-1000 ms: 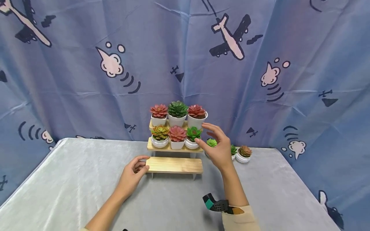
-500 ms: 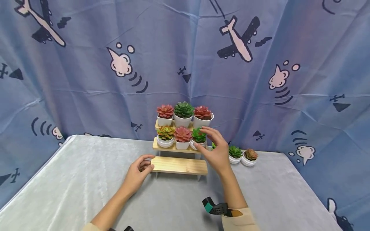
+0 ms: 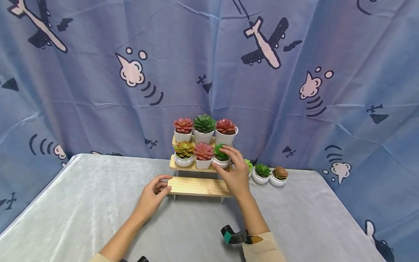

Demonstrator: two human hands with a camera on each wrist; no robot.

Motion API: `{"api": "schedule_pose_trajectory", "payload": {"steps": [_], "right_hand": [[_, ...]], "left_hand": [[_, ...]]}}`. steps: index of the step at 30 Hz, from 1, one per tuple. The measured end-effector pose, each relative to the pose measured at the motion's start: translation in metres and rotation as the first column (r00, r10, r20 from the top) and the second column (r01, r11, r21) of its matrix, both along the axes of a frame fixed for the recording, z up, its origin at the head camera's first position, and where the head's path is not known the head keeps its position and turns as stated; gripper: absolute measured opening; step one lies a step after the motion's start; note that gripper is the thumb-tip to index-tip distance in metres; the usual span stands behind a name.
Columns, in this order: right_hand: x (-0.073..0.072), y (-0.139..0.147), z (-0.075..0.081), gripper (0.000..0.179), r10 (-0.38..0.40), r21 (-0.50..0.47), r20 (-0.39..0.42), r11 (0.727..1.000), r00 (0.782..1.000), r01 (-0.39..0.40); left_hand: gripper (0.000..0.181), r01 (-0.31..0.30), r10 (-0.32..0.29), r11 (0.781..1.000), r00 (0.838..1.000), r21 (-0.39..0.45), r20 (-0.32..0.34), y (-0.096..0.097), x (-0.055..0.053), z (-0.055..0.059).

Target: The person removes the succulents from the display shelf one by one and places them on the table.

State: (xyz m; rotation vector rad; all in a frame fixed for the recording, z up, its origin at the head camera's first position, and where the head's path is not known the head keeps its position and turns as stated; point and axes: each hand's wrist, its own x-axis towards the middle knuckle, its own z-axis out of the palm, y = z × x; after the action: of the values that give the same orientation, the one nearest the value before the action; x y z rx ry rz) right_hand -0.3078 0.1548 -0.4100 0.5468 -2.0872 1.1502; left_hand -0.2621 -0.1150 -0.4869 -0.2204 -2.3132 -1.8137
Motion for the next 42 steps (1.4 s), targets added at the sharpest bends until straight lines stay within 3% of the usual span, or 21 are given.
{"api": "schedule_pose_trajectory", "payload": {"steps": [18,25,32,42], "right_hand": [[0.013,0.025,0.001,0.046,0.002,-0.038,-0.018,0.999,1.000,-0.003],[0.021,0.044,-0.002,0.045,-0.015,-0.109,-0.022,0.994,1.000,0.013],[0.035,0.059,0.004,0.046,-0.052,-0.073,-0.035,0.996,0.998,0.049],[0.033,0.079,-0.018,0.045,-0.048,-0.060,-0.016,0.997,0.999,0.047]], "left_hand": [[0.032,0.000,0.000,1.000,1.000,0.003,0.025,0.001,0.003,0.002],[0.032,0.002,-0.002,1.000,1.000,-0.001,0.023,0.001,0.003,0.004],[0.032,-0.004,0.004,1.000,1.000,-0.005,0.025,0.000,0.003,0.004],[0.031,-0.001,0.001,1.000,1.000,-0.007,0.011,0.001,0.003,0.004]]}}
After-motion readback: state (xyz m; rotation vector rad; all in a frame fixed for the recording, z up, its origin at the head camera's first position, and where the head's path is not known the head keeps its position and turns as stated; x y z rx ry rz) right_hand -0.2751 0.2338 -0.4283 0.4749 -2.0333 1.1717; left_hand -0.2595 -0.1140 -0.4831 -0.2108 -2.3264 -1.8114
